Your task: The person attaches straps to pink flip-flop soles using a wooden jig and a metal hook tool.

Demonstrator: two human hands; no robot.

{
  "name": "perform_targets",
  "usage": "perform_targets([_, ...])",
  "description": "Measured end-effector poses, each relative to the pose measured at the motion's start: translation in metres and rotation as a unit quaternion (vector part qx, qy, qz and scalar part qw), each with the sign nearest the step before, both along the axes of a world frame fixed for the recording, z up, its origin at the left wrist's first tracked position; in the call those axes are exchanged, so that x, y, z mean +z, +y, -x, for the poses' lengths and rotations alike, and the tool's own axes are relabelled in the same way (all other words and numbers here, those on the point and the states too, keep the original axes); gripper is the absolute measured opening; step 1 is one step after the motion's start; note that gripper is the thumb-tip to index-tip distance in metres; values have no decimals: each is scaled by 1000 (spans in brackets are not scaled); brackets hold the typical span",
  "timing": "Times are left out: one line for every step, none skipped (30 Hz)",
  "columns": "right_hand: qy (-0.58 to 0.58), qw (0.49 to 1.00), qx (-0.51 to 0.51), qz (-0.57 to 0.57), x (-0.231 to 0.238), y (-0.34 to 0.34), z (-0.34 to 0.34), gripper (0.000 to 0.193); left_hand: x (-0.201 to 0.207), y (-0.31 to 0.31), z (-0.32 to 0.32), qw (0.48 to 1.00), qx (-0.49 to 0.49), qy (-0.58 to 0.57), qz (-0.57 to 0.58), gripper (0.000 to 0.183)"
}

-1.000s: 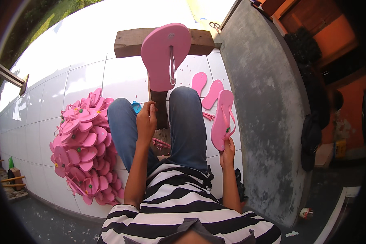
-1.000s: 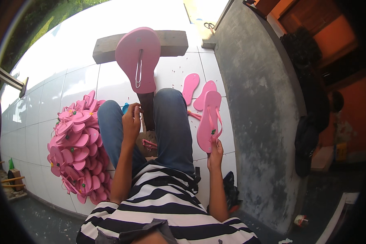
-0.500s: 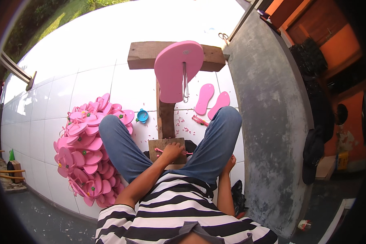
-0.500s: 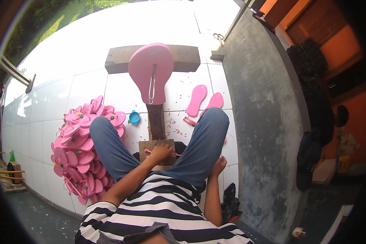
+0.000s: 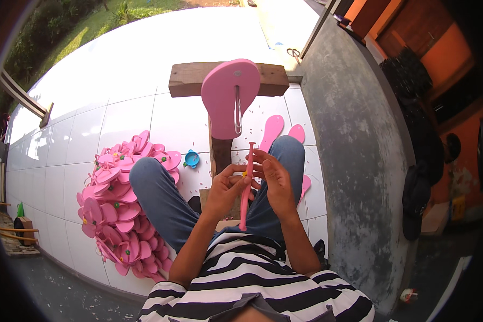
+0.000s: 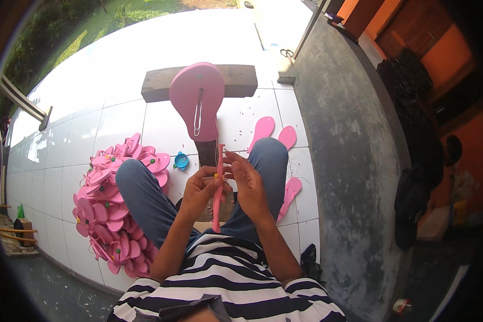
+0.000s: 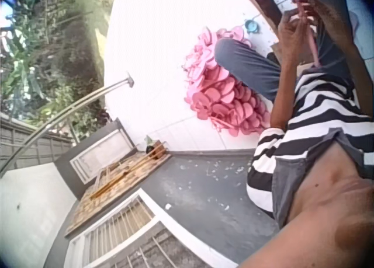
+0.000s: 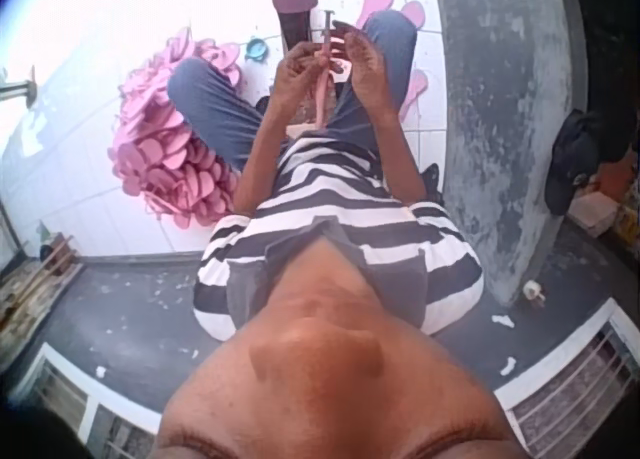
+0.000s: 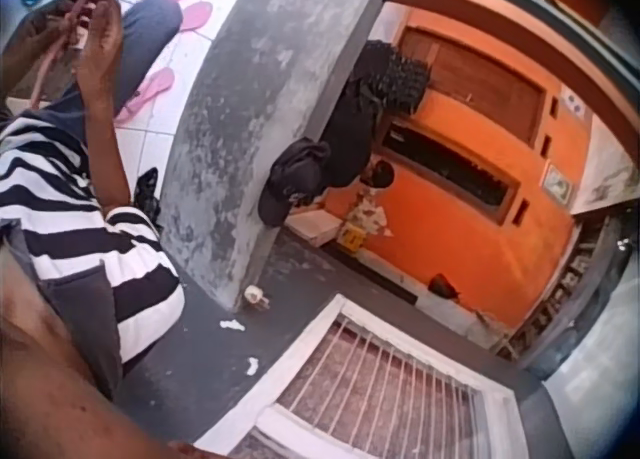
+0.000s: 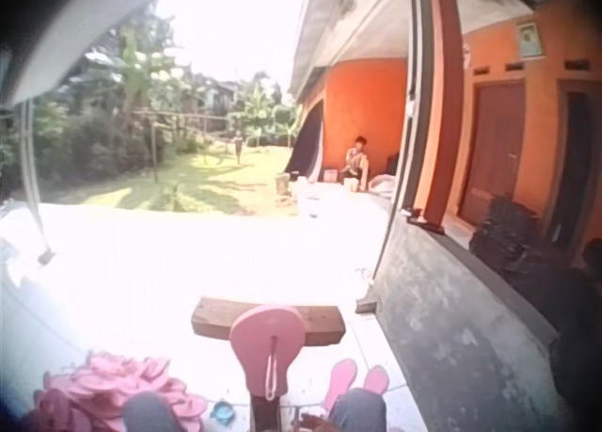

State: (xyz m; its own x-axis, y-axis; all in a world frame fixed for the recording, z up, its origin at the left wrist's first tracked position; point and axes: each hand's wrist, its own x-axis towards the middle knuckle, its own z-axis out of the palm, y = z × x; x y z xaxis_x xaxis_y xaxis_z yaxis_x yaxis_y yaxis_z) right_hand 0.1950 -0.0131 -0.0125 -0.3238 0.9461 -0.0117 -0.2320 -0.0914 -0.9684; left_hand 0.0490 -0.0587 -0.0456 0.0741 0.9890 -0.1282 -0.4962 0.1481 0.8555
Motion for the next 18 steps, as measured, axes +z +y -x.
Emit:
perform_targets([26, 1000, 9, 1, 3, -3, 11, 37, -1, -1, -3, 1000, 6, 7, -8, 27])
perform_targets([53, 998, 17, 1, 7, -4, 16, 36, -3, -2, -7, 1000, 12, 14, -16, 28])
perform_targets([25, 999, 9, -24, 11, -3, 18, 34, -5, -3, -11, 999, 20, 22, -23, 30])
perform_targets([-2, 999, 2, -49, 14, -1, 20, 32, -6, -4, -16, 995, 64, 60, -46, 29])
perform_targets([-30, 997, -6, -74, 18, 1, 22, 30, -6, -4, -17, 991, 82, 85, -65, 28])
perform_targets([-16, 997, -12, -72, 21, 4, 23, 29, -4, -3, -18, 986, 98, 108, -85, 27])
perform_targets([-3, 997, -18, -69, 25, 7, 24, 28, 0, -2, -17, 979, 114, 132, -105, 27])
perform_targets([10, 997, -24, -67, 29, 11, 26, 27, 5, 2, -11, 966, 124, 193, -120, 25])
perform_targets([6, 998, -16, -67, 35, 18, 23, 27, 15, 10, -1, 950, 130, 250, -135, 24])
perform_targets([2, 998, -5, -66, 42, 24, 21, 27, 24, 17, 12, 930, 138, 307, -148, 22])
perform_targets([-2, 998, 5, -65, 48, 28, 20, 27, 31, 24, 25, 910, 163, 340, -171, 23])
perform_targets([-3, 997, 2, -82, 54, 30, 23, 26, 44, 31, 36, 885, 201, 365, -208, 20])
perform_targets([-7, 995, 28, -95, 58, 34, 22, 26, 59, 41, 44, 846, 247, 395, -260, 17])
perform_targets([-11, 992, 55, -111, 66, 35, 24, 26, 73, 50, 55, 820, 276, 408, -292, 15])
perform_targets([-14, 989, 80, -123, 68, 38, 24, 26, 85, 61, 63, 796, 298, 424, -312, 13])
perform_targets([-37, 986, 79, -139, 68, 40, 25, 27, 99, 75, 69, 762, 315, 447, -348, 12])
perform_targets([-40, 984, 88, -148, 67, 42, 25, 27, 116, 84, 71, 721, 339, 485, -362, 13])
perform_targets([-44, 981, 97, -160, 65, 46, 24, 27, 127, 96, 75, 682, 353, 499, -403, 18])
